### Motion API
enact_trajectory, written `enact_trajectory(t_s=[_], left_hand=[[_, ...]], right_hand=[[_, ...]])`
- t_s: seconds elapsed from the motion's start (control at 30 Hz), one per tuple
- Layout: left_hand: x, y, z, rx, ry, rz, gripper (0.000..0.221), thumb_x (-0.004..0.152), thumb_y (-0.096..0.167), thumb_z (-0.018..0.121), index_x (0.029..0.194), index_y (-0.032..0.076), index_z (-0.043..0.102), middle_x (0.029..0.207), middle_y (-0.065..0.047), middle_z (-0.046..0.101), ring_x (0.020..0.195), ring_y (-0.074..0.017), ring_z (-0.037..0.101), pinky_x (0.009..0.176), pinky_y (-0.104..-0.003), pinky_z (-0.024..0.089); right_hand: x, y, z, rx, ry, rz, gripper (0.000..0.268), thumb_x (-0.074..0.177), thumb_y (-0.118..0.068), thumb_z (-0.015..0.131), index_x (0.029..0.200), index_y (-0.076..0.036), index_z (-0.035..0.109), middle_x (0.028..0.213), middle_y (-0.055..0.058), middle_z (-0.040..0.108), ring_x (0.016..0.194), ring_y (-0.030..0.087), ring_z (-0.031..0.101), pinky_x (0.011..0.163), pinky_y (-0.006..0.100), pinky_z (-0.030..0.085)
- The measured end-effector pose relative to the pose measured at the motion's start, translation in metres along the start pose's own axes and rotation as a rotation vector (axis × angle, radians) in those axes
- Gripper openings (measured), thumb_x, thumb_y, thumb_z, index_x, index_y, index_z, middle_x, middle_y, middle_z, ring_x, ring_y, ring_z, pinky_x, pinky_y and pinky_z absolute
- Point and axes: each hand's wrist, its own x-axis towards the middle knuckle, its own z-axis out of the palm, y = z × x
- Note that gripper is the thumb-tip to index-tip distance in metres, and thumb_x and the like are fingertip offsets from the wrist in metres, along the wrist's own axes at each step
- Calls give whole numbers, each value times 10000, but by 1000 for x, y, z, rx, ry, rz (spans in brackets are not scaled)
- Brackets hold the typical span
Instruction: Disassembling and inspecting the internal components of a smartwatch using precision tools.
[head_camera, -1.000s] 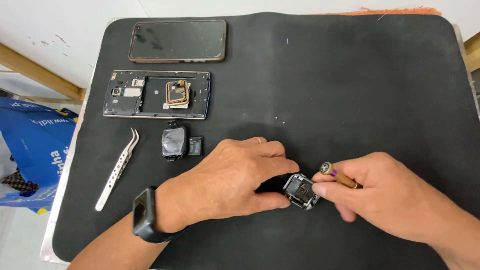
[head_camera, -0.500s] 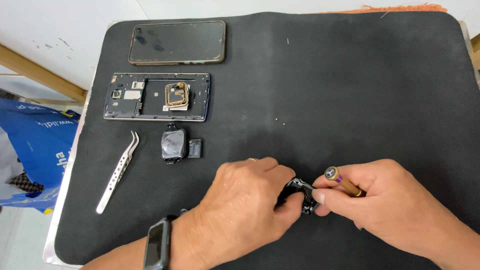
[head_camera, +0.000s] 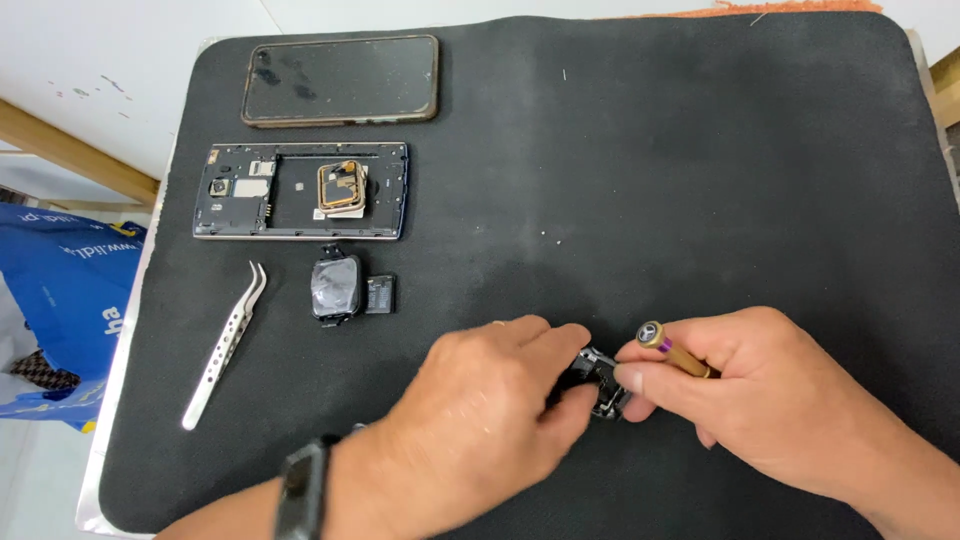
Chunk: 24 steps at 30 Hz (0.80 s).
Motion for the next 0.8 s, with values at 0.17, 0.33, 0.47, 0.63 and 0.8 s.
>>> enact_trajectory(t_s=[0.17, 0.33, 0.47, 0.63, 0.8], left_hand=[[12, -16, -18, -91, -365, 189, 555, 856, 183, 697, 1374, 64, 537, 972, -90, 650, 801, -344, 670, 600, -508, 527], [14, -25, -24, -67, -283, 374, 355, 930, 228, 726, 1216, 69, 589, 831, -58, 584, 675, -298, 625, 545, -450, 489], [14, -28, -25, -9, -224, 479, 325, 955, 249, 742, 1170, 50, 602, 780, -40, 539, 607, -249, 575, 505, -418, 455], [18, -28, -28, 0, -264, 458, 362, 939, 281, 749, 1194, 66, 608, 775, -14, 548, 601, -223, 577, 472, -390, 430], [18, -31, -28, -33, -339, 382, 470, 884, 290, 726, 1303, 104, 619, 922, 0, 643, 718, -236, 667, 545, -405, 489]], right_hand=[[15, 27, 5, -75, 90, -174, 512, 923, -287, 801, 507, 9, 760, 514, 47, 536, 473, 164, 373, 501, 304, 291], [22, 40, 2, -62, 208, -259, 510, 927, -365, 800, 547, -33, 723, 505, 45, 554, 499, 151, 447, 546, 296, 364], [38, 68, -23, 693, 273, -754, 475, 1111, -235, 379, 1109, 158, 645, 889, 301, 654, 618, 347, 603, 586, 395, 451], [37, 110, 13, 922, 335, -758, 630, 1195, -467, 346, 1160, 75, 665, 715, 105, 490, 568, 194, 406, 627, 337, 465], [23, 117, 48, 1097, 229, -665, 441, 1166, -208, 395, 1126, 165, 627, 721, 314, 577, 634, 381, 592, 729, 492, 532]])
